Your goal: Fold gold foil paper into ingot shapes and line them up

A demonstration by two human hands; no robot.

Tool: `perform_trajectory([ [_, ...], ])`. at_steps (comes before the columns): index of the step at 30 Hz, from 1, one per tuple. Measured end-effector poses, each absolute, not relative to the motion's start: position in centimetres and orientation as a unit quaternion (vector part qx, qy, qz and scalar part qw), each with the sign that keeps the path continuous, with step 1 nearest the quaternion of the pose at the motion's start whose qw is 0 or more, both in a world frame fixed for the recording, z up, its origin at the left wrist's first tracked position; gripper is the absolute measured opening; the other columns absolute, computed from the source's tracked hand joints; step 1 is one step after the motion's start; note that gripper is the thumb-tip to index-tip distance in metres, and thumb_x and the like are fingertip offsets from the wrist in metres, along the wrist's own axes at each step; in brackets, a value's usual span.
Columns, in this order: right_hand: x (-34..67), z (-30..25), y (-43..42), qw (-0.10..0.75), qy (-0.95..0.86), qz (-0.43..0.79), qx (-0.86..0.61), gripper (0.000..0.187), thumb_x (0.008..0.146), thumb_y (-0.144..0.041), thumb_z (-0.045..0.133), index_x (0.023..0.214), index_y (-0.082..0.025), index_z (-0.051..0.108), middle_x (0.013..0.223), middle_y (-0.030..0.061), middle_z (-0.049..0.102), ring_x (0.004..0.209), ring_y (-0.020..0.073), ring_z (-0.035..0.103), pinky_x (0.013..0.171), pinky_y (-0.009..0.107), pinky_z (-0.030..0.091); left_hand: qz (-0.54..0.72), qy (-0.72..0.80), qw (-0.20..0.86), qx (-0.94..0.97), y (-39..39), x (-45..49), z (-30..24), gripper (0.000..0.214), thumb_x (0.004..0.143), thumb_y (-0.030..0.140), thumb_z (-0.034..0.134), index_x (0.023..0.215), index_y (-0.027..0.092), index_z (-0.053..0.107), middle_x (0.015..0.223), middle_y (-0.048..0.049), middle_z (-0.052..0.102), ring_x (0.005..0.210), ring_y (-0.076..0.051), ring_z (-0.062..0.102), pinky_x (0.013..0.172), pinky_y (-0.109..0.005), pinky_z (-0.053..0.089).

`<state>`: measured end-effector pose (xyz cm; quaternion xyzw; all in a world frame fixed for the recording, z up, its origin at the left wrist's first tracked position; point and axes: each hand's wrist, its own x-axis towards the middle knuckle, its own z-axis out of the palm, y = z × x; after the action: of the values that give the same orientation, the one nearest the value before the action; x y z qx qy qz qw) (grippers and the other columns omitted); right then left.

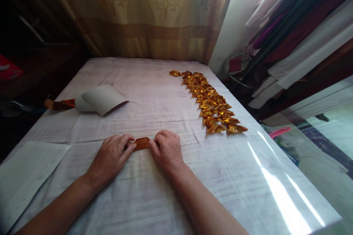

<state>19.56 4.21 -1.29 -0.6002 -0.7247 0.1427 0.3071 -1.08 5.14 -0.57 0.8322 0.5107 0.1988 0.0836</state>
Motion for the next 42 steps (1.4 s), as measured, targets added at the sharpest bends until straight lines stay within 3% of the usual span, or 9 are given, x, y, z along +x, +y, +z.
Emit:
perform_trajectory([
  [16,19.3,-1.2,4.2,0.278,-0.712,0.105,-0.636,0.018,0.086,-0.027,0.068,0.071,-0.02,0.061,0.087,0.0023,0.067,0.085,0.0189,0.06,0.077,0.033,0.036,0.198,0.513,0.031,0.835,5.2,-1.1,-1.0,0.012,0.092,0.03,0.059,0.1,0.021,0.058,0.076,0.0001,0.065,0.076,-0.022,0.061,0.074,-0.035,0.04],
  [24,19.5,-1.4,4.3,0.268,-0.722,0.111,-0.629,0.004,0.089,-0.022,0.063,0.087,-0.021,0.066,0.091,0.0028,0.068,0.09,0.02,0.06,0.078,0.033,0.036,0.189,0.52,0.048,0.831,5.3,-1.1,-0.8,0.007,0.092,0.027,0.059,0.097,0.022,0.058,0.08,-0.0008,0.067,0.08,-0.022,0.062,0.075,-0.034,0.039],
  [28,19.5,-1.7,4.4,0.254,-0.735,0.089,-0.622,0.014,0.093,-0.019,0.056,0.095,-0.023,0.069,0.096,0.0043,0.07,0.093,0.0201,0.061,0.08,0.033,0.038,0.184,0.526,0.052,0.829,5.3,-0.8,-0.5,0.005,0.092,0.027,0.058,0.092,0.022,0.058,0.079,-0.0003,0.067,0.078,-0.021,0.062,0.074,-0.034,0.038],
  [31,19.4,-1.5,4.1,0.241,-0.755,0.056,-0.607,0.024,0.096,-0.021,0.05,0.112,-0.023,0.068,0.116,0.0073,0.07,0.108,0.0223,0.059,0.09,0.036,0.04,0.185,0.531,0.06,0.825,5.3,-0.8,-0.4,0.007,0.092,0.029,0.056,0.091,0.022,0.057,0.077,-0.0002,0.067,0.078,-0.021,0.061,0.074,-0.034,0.038],
  [35,18.7,-1.0,3.6,0.159,-0.84,0.072,-0.514,0.046,0.099,-0.035,0.045,0.142,-0.019,0.05,0.151,0.0078,0.047,0.142,0.0248,0.035,0.115,0.045,0.026,0.181,0.53,0.061,0.826,5.3,-0.9,-0.4,0.01,0.093,0.03,0.055,0.087,0.021,0.056,0.076,-0.0009,0.065,0.077,-0.022,0.06,0.075,-0.035,0.039],
  [38,18.3,-0.7,3.2,0.093,-0.87,0.103,-0.472,0.058,0.1,-0.046,0.042,0.15,-0.019,0.038,0.157,0.0067,0.036,0.148,0.0238,0.026,0.121,0.05,0.017,0.181,0.529,0.061,0.827,5.3,-1.0,-0.4,0.013,0.093,0.031,0.054,0.083,0.022,0.054,0.076,-0.0011,0.065,0.076,-0.021,0.06,0.074,-0.035,0.038],
  [42,19.2,-0.7,2.9,0.066,-0.861,0.114,-0.492,0.063,0.1,-0.052,0.039,0.153,-0.018,0.033,0.16,0.008,0.029,0.149,0.0246,0.022,0.122,0.053,0.015,0.171,0.527,0.062,0.83,5.4,-0.9,-0.3,0.014,0.094,0.03,0.054,0.083,0.021,0.055,0.077,-0.0011,0.065,0.075,-0.021,0.059,0.073,-0.034,0.038],
])
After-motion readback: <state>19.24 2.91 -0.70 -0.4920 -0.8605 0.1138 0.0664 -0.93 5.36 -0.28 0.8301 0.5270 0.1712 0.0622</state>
